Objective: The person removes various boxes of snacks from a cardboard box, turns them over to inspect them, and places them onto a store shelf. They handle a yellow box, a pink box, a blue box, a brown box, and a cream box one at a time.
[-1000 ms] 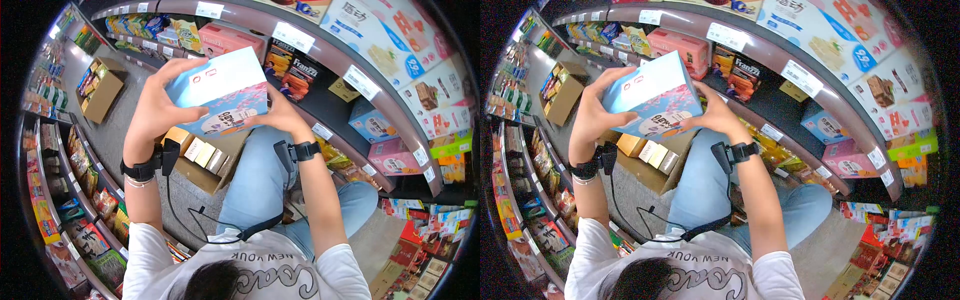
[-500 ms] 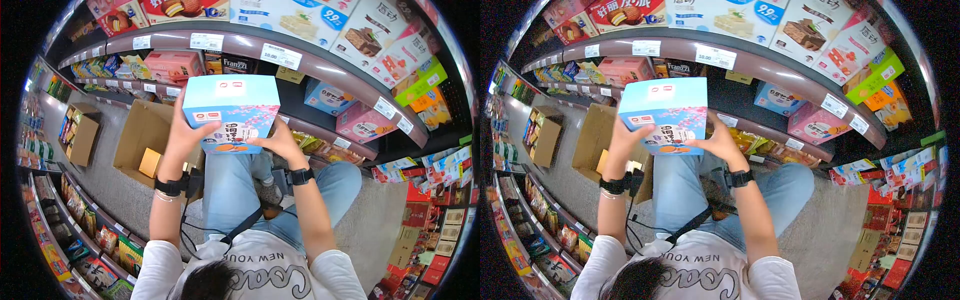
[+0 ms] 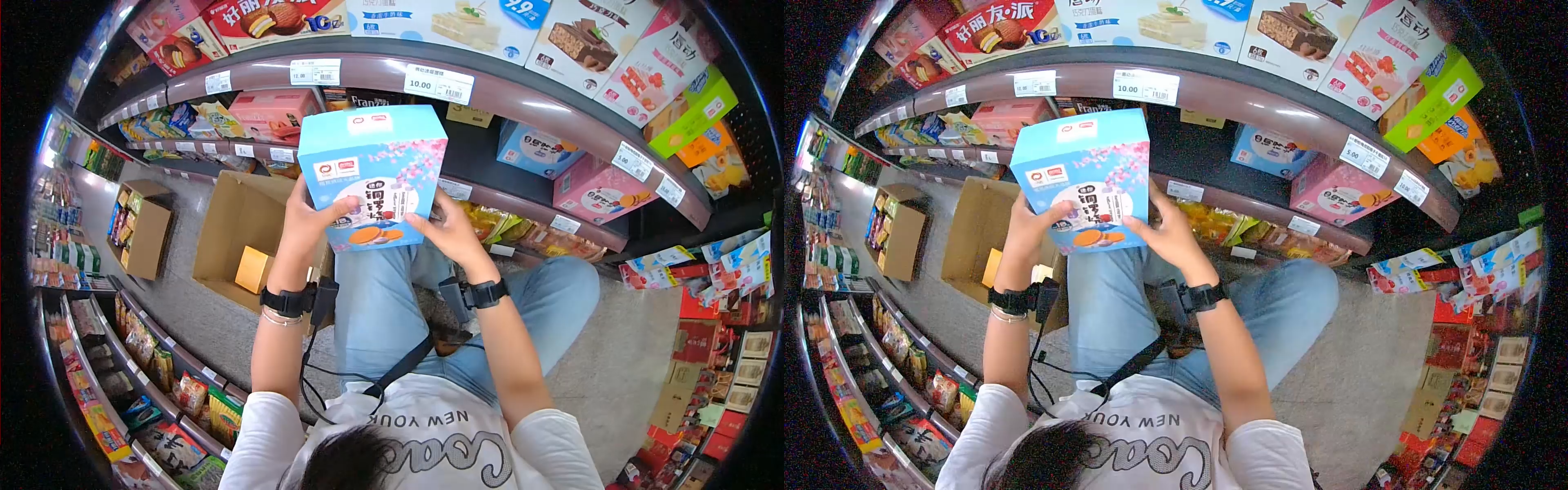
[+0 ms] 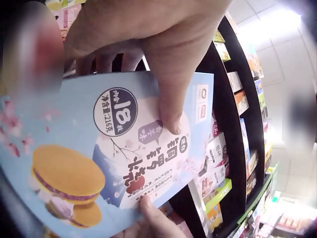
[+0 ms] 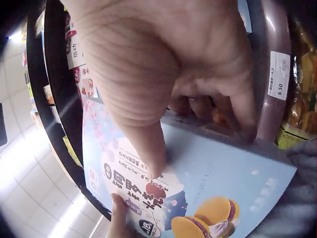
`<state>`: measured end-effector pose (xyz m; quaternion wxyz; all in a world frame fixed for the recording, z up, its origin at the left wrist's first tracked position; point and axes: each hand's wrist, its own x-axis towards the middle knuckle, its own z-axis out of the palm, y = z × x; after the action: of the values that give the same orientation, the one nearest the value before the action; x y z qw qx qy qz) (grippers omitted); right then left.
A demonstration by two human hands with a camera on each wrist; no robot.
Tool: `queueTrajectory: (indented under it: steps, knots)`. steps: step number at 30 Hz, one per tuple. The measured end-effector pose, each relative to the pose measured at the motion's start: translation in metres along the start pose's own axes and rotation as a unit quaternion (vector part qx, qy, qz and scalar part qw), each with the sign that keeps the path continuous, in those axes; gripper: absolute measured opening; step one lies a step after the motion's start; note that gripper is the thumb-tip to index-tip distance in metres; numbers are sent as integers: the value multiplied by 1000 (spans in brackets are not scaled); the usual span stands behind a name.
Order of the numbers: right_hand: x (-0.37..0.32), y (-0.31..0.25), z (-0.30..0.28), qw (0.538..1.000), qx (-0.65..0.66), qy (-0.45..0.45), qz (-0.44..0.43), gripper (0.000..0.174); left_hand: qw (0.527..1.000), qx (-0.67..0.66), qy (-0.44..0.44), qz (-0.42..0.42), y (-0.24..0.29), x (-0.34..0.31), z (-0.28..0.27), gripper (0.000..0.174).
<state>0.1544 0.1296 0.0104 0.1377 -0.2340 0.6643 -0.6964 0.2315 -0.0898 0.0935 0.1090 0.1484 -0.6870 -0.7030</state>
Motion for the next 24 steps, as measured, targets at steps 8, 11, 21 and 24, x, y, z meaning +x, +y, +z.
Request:
queueTrajectory:
  steps: [8, 11, 21, 24]
  knots:
    - [9, -15, 18, 997, -32, 49, -53, 97, 989, 139, -28, 48, 18, -27, 9, 83]
    - [15, -17, 21, 994, -49, 52, -87, 112, 991, 77, -81, 67, 27, -35, 4, 73]
    - [19, -26, 21, 989, -136, -10, -64, 155, 995, 66, -76, 28, 31, -38, 4, 47]
    - [18, -27, 20, 990, -127, -14, -65, 155, 994, 64, -81, 36, 28, -37, 4, 46]
